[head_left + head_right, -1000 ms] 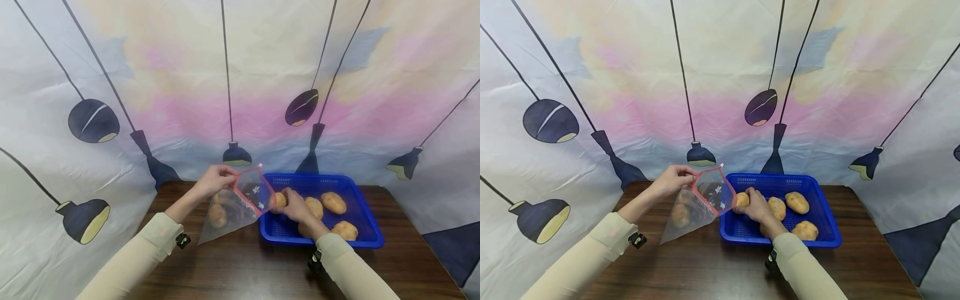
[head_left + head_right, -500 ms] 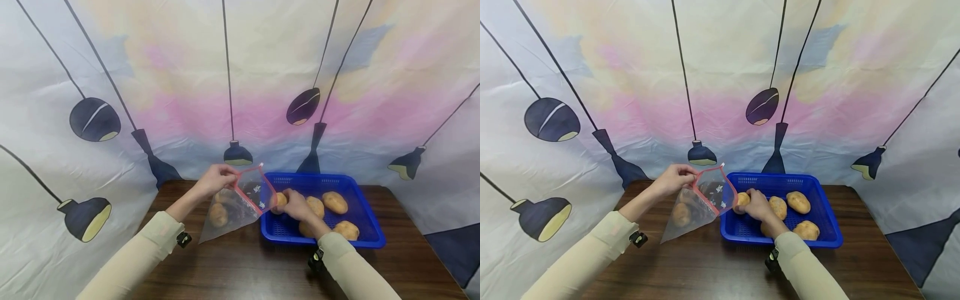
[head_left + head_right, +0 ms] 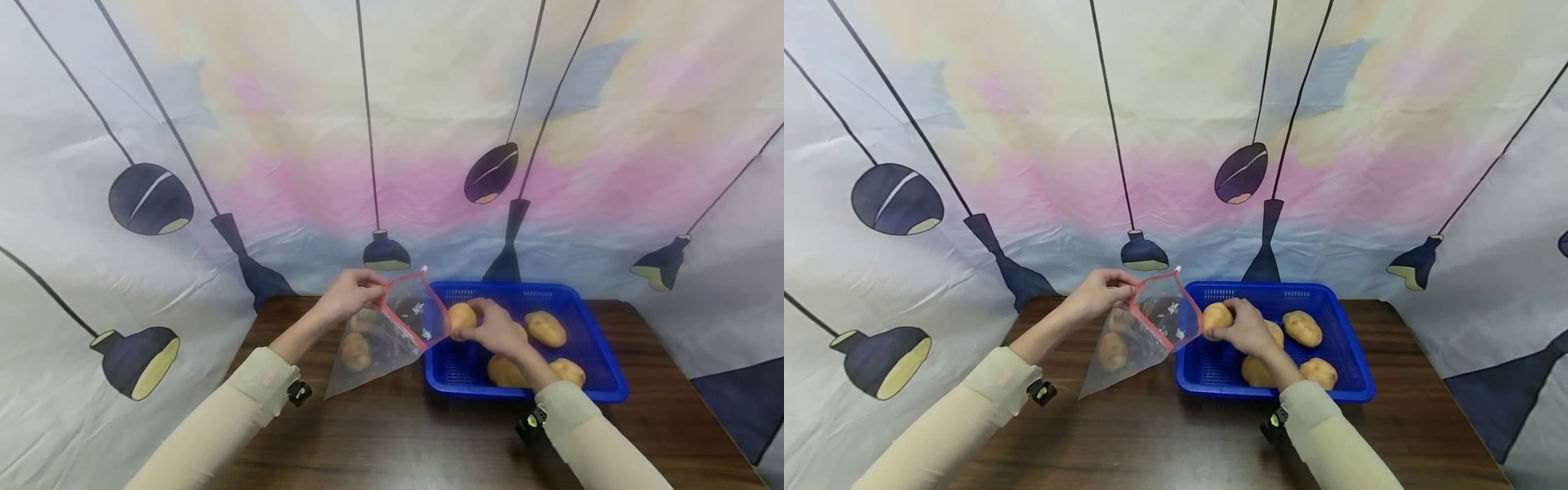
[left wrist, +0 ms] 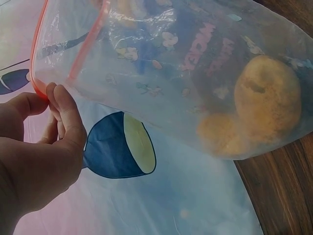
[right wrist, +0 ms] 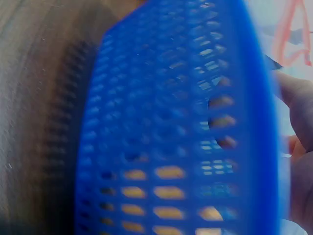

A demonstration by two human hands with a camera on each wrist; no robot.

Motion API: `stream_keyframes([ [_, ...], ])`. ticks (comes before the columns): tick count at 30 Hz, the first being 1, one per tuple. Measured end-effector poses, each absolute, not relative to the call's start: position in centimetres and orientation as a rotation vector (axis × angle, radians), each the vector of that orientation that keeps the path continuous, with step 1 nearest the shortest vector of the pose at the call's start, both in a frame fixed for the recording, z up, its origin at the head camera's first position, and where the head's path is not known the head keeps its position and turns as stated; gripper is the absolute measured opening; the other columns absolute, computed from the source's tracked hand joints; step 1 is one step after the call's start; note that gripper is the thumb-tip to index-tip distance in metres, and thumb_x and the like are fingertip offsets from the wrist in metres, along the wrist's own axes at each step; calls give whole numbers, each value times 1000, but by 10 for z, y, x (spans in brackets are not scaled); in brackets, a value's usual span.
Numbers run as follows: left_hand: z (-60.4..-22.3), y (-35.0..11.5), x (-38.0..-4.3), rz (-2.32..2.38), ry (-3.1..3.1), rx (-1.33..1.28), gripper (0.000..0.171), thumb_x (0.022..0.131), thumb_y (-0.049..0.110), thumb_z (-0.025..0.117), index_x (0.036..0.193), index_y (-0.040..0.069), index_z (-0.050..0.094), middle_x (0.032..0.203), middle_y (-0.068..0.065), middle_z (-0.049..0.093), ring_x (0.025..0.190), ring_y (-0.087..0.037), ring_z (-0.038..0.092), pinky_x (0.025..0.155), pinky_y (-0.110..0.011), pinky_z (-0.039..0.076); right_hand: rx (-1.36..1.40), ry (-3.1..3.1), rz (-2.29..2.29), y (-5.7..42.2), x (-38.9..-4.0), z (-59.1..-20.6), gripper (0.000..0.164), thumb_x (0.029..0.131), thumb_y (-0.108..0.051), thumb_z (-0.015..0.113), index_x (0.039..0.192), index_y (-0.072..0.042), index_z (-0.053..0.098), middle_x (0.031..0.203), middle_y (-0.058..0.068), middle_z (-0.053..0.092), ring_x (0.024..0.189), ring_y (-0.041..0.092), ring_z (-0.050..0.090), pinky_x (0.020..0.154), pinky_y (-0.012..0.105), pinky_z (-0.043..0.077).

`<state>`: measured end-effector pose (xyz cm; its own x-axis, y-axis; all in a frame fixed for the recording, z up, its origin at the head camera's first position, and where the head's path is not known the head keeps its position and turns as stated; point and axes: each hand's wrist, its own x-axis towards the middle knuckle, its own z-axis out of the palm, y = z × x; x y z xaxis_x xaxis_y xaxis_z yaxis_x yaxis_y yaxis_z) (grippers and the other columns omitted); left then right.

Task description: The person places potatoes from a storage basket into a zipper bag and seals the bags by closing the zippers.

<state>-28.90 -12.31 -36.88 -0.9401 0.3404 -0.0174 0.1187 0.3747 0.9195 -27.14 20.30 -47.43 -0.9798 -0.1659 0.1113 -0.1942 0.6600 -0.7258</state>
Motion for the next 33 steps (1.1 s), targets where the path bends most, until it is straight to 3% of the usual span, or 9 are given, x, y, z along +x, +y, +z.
stream_keyframes([
  [7,-368,-124,-286,1604,2434,416,22,101,5,65,119,-5,73,99,-19,73,80,-25,73,80,-39,66,354,-2763,1292,224,-264,-446,75,89,-38,87,146,-1,57,139,21,62,122,41,62,96,57,55],
  [18,-368,-124,-285,1581,2442,402,23,101,5,64,120,-3,73,99,-17,73,81,-24,74,80,-38,66,456,-2673,1441,216,-253,-413,79,85,-48,89,149,-13,57,145,11,60,130,35,60,105,59,53],
  [27,-368,-124,-284,1588,2428,425,24,101,5,64,121,-6,72,104,-23,73,81,-23,73,82,-40,65,571,-2631,1508,184,-243,-399,71,86,-38,91,146,-17,59,141,6,63,128,31,63,103,54,56],
  [33,-368,-123,-284,1572,2438,425,25,101,8,65,122,-6,72,106,-24,72,82,-24,73,82,-41,65,646,-2591,1601,162,-245,-400,72,85,-35,92,146,-13,59,141,9,62,125,36,65,92,48,63],
])
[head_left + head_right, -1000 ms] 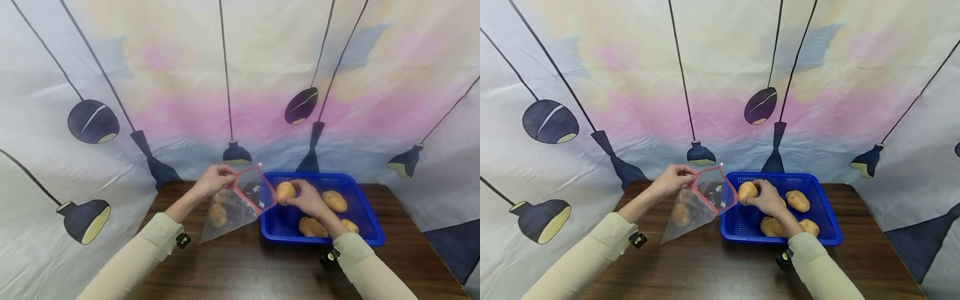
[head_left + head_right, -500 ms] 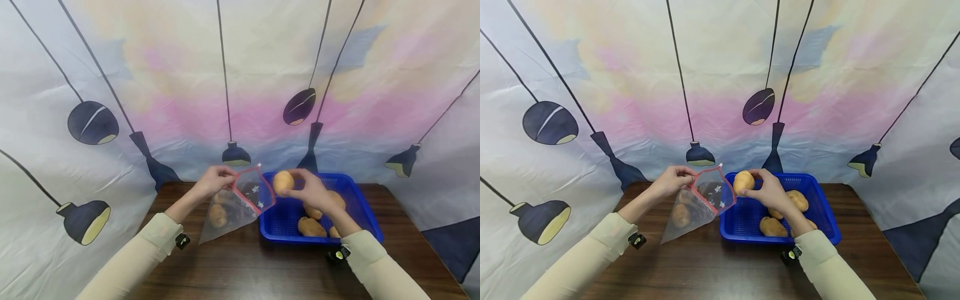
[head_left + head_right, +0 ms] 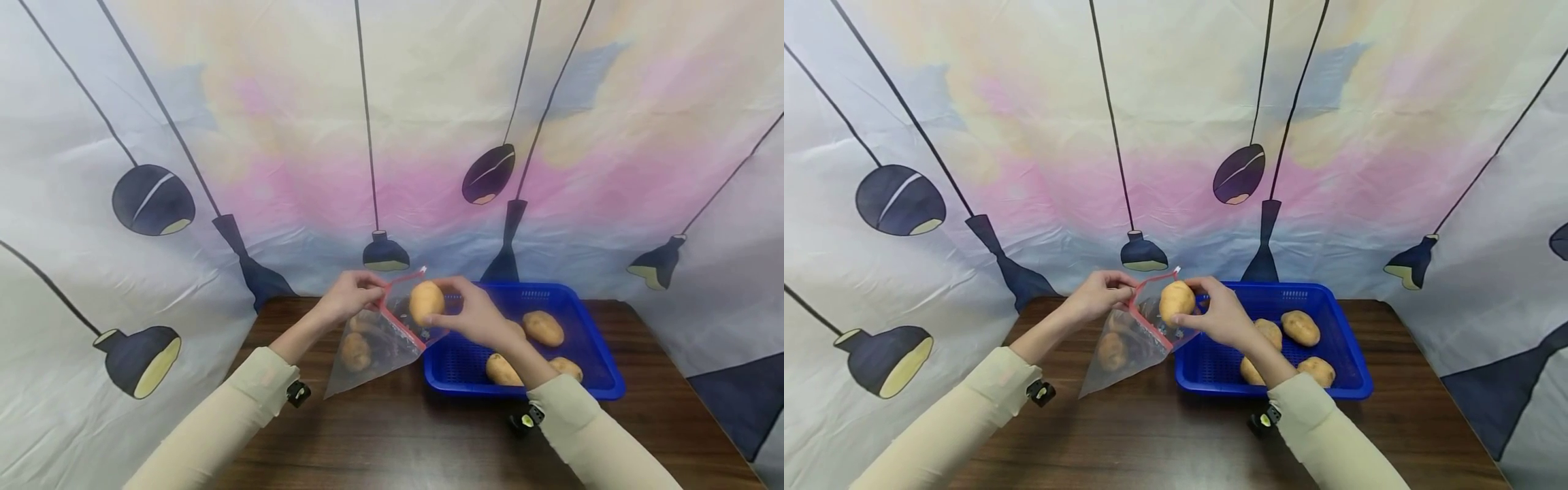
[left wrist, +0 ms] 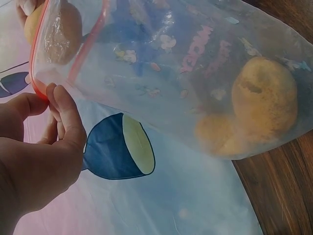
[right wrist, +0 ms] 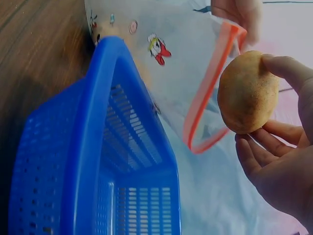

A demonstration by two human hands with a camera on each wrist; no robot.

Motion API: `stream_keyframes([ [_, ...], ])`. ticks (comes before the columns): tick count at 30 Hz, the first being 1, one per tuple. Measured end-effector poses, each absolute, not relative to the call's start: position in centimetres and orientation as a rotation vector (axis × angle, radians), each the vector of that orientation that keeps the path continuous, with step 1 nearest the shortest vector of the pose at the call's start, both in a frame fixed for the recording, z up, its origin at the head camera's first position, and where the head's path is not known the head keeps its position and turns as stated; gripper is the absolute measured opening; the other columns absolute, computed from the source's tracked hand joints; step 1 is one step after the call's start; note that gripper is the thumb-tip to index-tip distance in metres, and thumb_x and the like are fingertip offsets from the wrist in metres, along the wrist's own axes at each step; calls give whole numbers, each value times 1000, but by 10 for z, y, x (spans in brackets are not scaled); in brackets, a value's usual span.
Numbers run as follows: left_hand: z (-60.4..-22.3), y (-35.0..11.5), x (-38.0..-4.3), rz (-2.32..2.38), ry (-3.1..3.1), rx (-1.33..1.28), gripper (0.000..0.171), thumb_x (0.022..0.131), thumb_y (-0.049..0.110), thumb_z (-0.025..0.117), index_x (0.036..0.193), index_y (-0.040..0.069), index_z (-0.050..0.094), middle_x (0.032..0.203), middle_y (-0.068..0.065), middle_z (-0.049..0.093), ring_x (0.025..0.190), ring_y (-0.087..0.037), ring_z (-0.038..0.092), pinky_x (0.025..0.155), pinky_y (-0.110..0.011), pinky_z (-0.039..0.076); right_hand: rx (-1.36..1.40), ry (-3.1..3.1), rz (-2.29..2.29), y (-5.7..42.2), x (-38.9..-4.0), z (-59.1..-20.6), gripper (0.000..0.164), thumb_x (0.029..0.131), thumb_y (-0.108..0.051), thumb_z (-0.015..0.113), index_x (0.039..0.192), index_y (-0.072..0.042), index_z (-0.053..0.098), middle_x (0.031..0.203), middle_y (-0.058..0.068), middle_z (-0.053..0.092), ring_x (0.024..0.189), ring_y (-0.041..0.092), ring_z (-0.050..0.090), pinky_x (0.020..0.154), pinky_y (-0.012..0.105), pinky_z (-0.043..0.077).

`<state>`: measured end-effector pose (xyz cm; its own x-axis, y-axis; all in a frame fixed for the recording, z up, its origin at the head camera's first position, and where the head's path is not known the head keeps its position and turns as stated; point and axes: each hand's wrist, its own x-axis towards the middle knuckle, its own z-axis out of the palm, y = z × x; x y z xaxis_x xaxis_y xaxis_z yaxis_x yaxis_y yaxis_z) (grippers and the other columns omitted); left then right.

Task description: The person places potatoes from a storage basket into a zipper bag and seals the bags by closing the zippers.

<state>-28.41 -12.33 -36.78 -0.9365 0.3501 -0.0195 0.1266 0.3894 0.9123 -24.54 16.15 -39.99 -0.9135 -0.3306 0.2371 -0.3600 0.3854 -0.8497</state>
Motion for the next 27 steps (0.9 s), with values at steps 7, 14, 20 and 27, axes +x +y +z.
stream_keyframes([
  [7,-367,-122,-285,1546,2459,428,26,102,10,65,122,-4,72,110,-21,73,83,-23,74,82,-42,66,676,-2604,1591,150,-247,-400,72,86,-36,91,146,-11,59,141,9,64,131,35,61,106,57,54],
  [14,-366,-122,-287,1550,2450,450,26,102,9,64,122,-5,72,111,-22,73,83,-23,75,81,-39,66,689,-2629,1586,145,-249,-400,73,86,-36,91,147,-9,58,144,10,62,135,35,58,108,57,52],
  [20,-367,-123,-288,1545,2453,447,25,103,9,64,122,-5,72,110,-23,73,84,-23,75,82,-41,66,701,-2681,1544,147,-248,-401,74,92,-35,85,152,-5,53,151,15,58,138,38,56,107,54,54],
  [27,-367,-122,-286,1550,2456,443,25,102,7,65,122,-6,72,108,-23,73,83,-23,74,84,-43,65,720,-2607,1563,160,-247,-400,64,93,-31,84,146,-4,59,142,18,64,127,41,64,95,53,61],
])
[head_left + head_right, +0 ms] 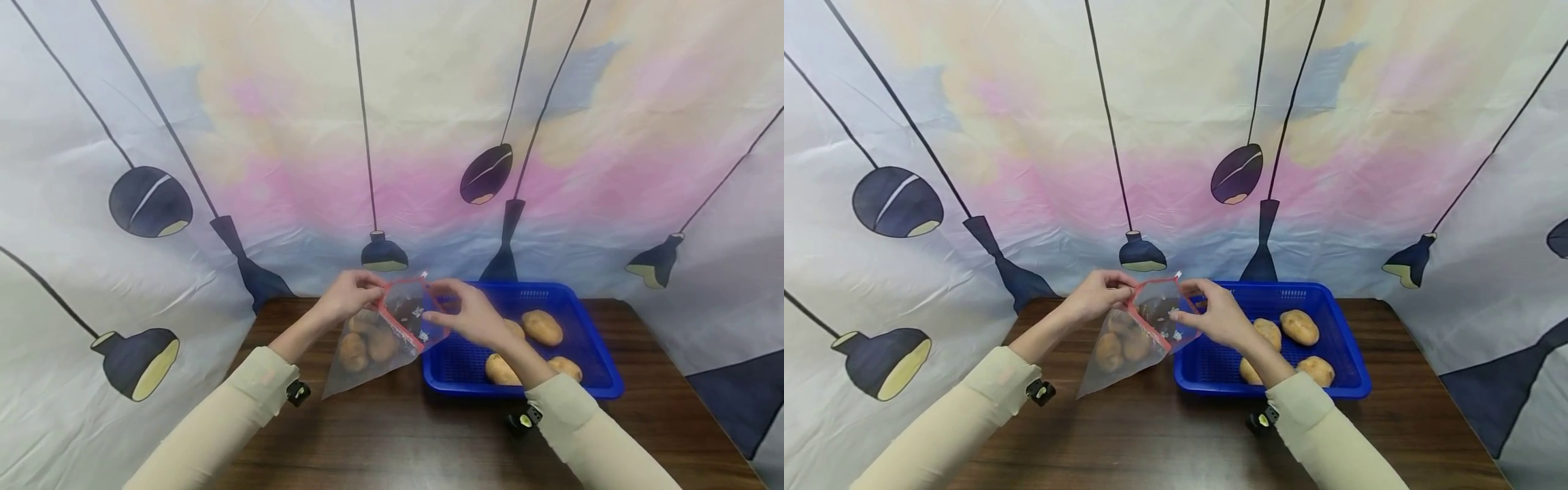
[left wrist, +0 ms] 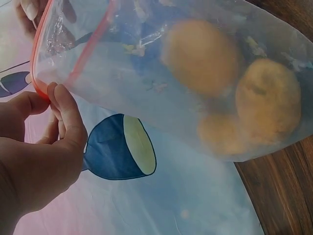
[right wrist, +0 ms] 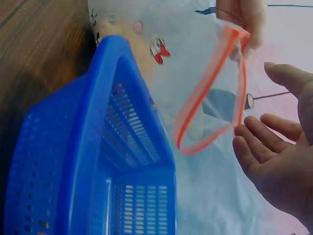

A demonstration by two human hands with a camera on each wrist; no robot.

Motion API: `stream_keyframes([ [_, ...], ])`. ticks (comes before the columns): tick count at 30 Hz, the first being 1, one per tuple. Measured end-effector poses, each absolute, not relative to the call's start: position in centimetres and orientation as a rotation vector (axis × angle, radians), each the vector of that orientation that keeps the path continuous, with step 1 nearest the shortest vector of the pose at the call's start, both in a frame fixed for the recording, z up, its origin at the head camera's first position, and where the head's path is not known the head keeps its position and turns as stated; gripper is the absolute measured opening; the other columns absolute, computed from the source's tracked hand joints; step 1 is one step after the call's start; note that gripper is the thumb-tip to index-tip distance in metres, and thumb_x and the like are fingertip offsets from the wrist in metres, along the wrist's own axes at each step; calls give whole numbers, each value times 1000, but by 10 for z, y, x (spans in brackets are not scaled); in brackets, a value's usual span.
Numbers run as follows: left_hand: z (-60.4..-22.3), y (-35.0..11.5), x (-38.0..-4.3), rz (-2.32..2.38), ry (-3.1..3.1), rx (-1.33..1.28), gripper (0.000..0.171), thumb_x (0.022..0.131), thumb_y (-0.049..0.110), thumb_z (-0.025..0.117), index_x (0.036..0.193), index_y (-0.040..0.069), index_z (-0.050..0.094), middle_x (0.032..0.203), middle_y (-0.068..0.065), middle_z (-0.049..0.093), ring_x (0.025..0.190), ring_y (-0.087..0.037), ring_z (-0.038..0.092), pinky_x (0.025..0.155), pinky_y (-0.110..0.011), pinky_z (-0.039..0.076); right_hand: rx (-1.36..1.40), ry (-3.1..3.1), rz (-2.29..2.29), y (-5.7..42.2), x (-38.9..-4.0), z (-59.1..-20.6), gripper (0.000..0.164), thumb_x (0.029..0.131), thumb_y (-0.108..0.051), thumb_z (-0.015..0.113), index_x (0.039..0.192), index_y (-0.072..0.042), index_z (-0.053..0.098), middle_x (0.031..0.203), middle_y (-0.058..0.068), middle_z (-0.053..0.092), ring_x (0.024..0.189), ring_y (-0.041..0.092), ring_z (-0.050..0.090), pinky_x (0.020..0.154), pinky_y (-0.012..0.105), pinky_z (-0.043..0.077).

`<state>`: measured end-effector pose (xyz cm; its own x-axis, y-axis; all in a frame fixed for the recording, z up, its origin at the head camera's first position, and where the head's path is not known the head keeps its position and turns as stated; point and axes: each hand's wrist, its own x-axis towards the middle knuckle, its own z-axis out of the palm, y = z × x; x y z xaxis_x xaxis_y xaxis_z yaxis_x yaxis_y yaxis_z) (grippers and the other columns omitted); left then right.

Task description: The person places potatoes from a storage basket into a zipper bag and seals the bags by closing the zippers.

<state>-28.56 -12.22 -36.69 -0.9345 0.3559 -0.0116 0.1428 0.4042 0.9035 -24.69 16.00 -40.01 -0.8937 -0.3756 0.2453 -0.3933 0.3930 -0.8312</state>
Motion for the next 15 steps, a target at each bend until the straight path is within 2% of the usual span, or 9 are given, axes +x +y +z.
stream_keyframes([
  [2,-368,-123,-286,1549,2460,448,24,102,6,65,121,-6,73,104,-20,74,82,-22,74,83,-41,66,715,-2626,1524,167,-245,-398,63,93,-33,85,145,-6,61,140,15,65,128,36,64,106,54,55],
  [4,-369,-122,-287,1549,2462,453,24,101,5,66,120,-6,73,101,-19,74,82,-22,74,81,-40,66,711,-2651,1493,176,-243,-398,63,93,-35,84,144,-6,61,139,13,66,128,32,64,109,53,53],
  [15,-370,-121,-288,1539,2453,456,24,102,6,64,122,-5,73,99,-18,74,82,-23,75,80,-39,66,651,-2711,1373,233,-234,-431,54,96,-31,82,140,-5,63,132,15,69,124,36,65,102,55,57],
])
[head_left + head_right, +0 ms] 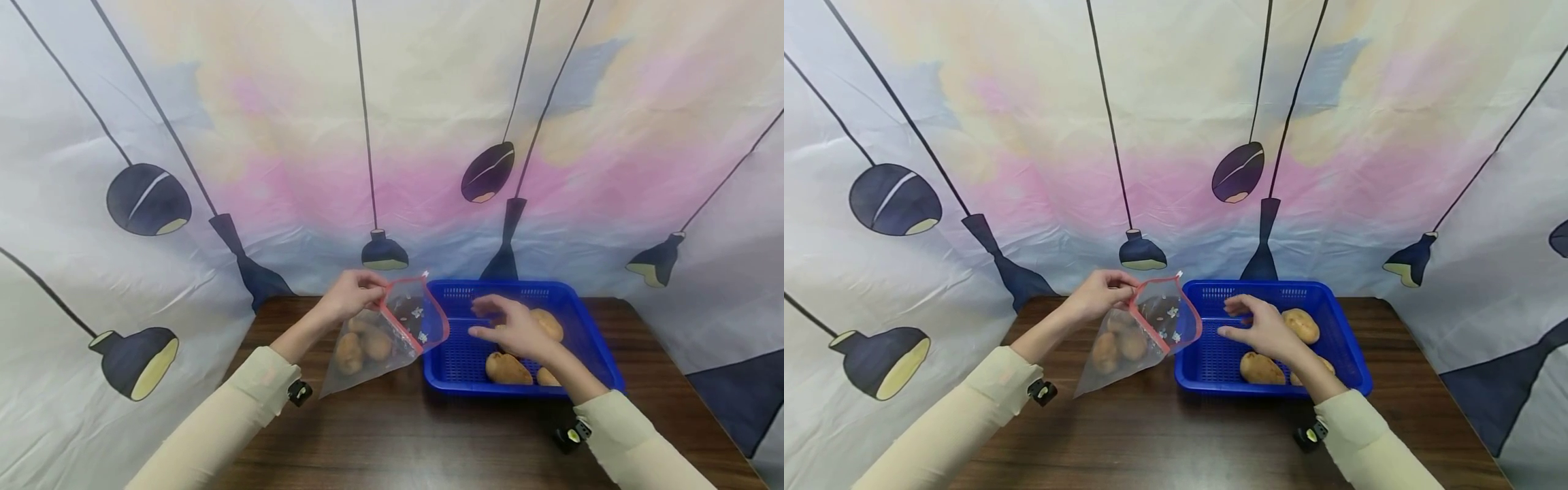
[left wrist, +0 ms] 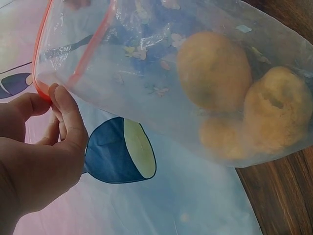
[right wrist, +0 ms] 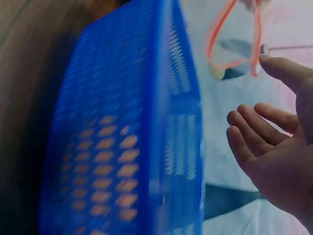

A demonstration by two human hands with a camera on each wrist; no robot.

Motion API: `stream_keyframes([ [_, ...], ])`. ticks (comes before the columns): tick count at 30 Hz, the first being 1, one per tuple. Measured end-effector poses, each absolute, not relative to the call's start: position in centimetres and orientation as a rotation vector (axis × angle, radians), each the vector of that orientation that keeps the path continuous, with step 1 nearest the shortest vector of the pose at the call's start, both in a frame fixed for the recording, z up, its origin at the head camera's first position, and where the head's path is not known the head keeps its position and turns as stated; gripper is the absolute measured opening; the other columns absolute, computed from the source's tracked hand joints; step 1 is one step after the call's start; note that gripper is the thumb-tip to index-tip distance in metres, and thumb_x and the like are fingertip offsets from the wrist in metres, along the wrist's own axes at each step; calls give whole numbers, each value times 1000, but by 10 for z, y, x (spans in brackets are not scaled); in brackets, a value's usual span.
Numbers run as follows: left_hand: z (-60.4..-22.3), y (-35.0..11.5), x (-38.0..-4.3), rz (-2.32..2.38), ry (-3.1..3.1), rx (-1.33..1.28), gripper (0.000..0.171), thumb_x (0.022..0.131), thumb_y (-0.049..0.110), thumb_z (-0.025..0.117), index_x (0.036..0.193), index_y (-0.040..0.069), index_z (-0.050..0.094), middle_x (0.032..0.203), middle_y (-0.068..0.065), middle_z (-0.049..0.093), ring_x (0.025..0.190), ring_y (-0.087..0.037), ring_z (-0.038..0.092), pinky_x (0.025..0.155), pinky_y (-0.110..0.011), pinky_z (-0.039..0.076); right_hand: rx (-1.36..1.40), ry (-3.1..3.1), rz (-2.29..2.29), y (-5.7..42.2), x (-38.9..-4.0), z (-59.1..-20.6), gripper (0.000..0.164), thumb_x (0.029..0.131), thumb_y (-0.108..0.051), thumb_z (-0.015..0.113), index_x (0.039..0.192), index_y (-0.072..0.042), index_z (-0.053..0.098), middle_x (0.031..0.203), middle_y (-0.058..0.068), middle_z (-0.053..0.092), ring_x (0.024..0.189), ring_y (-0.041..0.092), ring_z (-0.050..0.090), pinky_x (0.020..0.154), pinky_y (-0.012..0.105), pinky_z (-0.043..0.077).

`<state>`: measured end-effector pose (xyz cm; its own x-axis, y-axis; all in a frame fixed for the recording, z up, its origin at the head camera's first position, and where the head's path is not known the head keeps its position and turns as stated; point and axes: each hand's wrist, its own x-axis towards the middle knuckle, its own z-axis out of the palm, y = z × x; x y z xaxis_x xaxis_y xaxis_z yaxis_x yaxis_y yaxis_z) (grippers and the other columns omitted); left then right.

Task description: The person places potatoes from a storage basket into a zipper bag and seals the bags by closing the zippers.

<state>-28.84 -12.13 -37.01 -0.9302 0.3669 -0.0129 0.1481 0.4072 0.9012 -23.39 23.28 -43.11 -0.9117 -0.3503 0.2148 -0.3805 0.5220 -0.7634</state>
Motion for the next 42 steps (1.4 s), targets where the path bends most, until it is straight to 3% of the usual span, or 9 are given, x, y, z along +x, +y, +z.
stream_keyframes([
  [10,-368,-122,-286,1579,2403,408,23,101,6,66,122,-3,73,106,-24,73,83,-24,74,80,-36,66,624,-2765,1376,274,-222,-463,52,97,-21,81,136,7,61,127,23,68,115,39,67,94,50,61],
  [15,-368,-123,-286,1571,2417,413,23,101,6,65,121,-2,74,103,-21,74,82,-23,74,80,-36,66,643,-2812,1246,287,-216,-474,52,93,-26,84,129,7,65,118,17,72,106,32,69,88,48,61],
  [24,-371,-124,-288,1575,2413,408,23,102,4,64,122,-4,73,104,-23,74,82,-22,74,80,-37,66,706,-2906,1202,297,-211,-484,50,91,-28,86,125,4,67,111,8,71,97,25,68,77,32,59],
  [34,-371,-125,-285,1585,2391,406,25,102,3,63,123,-6,72,104,-25,73,81,-22,72,84,-44,65,702,-2934,1120,294,-212,-488,51,87,-29,89,122,2,69,113,7,72,97,23,68,80,36,58],
  [39,-371,-126,-285,1585,2392,400,25,101,3,63,123,-6,72,99,-20,74,79,-21,73,82,-42,65,688,-2949,1101,293,-214,-490,53,84,-29,91,122,1,69,110,5,72,94,20,67,79,37,58],
  [42,-372,-127,-285,1579,2398,403,25,101,3,63,123,-6,72,104,-25,73,80,-21,73,81,-40,65,687,-2957,1087,292,-214,-490,52,84,-28,92,121,0,70,109,4,72,93,19,67,79,39,58],
])
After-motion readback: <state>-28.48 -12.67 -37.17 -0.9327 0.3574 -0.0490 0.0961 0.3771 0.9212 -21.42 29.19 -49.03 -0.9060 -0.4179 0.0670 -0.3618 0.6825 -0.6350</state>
